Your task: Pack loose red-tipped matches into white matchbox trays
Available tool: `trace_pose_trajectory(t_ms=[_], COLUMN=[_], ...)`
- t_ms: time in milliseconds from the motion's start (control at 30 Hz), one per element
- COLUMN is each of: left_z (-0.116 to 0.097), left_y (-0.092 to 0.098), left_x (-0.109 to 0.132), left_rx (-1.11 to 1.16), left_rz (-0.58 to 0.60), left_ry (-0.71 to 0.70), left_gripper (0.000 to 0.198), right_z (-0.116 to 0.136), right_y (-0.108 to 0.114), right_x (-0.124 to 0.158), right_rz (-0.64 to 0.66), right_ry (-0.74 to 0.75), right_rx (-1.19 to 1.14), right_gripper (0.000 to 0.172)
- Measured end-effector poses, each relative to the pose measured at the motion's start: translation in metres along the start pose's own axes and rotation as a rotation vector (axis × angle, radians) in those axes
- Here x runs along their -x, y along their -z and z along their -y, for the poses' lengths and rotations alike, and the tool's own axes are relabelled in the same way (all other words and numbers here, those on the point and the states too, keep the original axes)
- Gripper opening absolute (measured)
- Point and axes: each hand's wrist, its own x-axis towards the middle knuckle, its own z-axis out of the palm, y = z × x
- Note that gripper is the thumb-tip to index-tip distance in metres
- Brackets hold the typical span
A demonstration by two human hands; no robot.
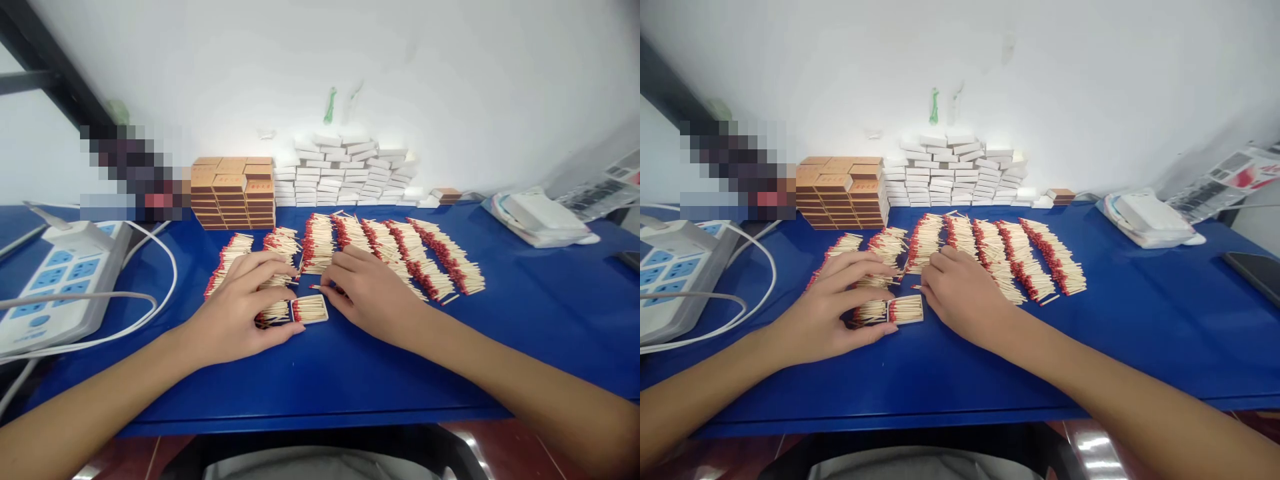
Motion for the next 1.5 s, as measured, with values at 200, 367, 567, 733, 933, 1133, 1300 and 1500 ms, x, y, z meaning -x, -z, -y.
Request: trace_pose_trajectory(t_ms=[200,367,567,733,933,1133,1300,1500], left_z=[0.0,0.0,0.0,-0.001,-0.001,-0.001,-0.002,-0.002], left_y=[-0.001,0.0,0.001,0.0,0.0,0.0,-0.001,-0.002], left_x=[-0.001,0.0,0.0,-0.001,-0.001,-0.001,-0.002,-0.002], left_rx=[-0.005,-0.002,0.002,0.001,-0.003,-0.017,-0.013,-0.017], left_rz=[0.0,-0.005,0.001,-0.003,-0.013,-0.016,-0.012,-0.008], left_ry=[-0.005,-0.01,-0.002,-0.003,-0.01,-0.013,-0.012,-0.01], left_gripper=[0.022,0.022,0.023,0.023,0.022,0.023,0.024,0.024], right_z=[0.0,-0.003,-0.003,-0.004,-0.006,0.012,0.02,0.021], right_y=[-0.005,-0.002,0.005,0.0,0.005,0.01,0.001,0.003], right_x=[-0.003,-0.002,-0.001,-0.002,-0.001,0.003,0.003,0.002], right_rz=[-0.004,-0.003,0.089,0.107,-0.028,-0.018,-0.046,-0.074], right_ry=[0.044,0.004,-0.002,0.052,0.046,0.106,0.116,0.124], right_rx=[0.078,0.039,-0.041,0.04,0.047,-0.026,0.009,-0.005], right_gripper=[0.02,0.017,0.013,0.017,0.018,0.017,0.022,0.025])
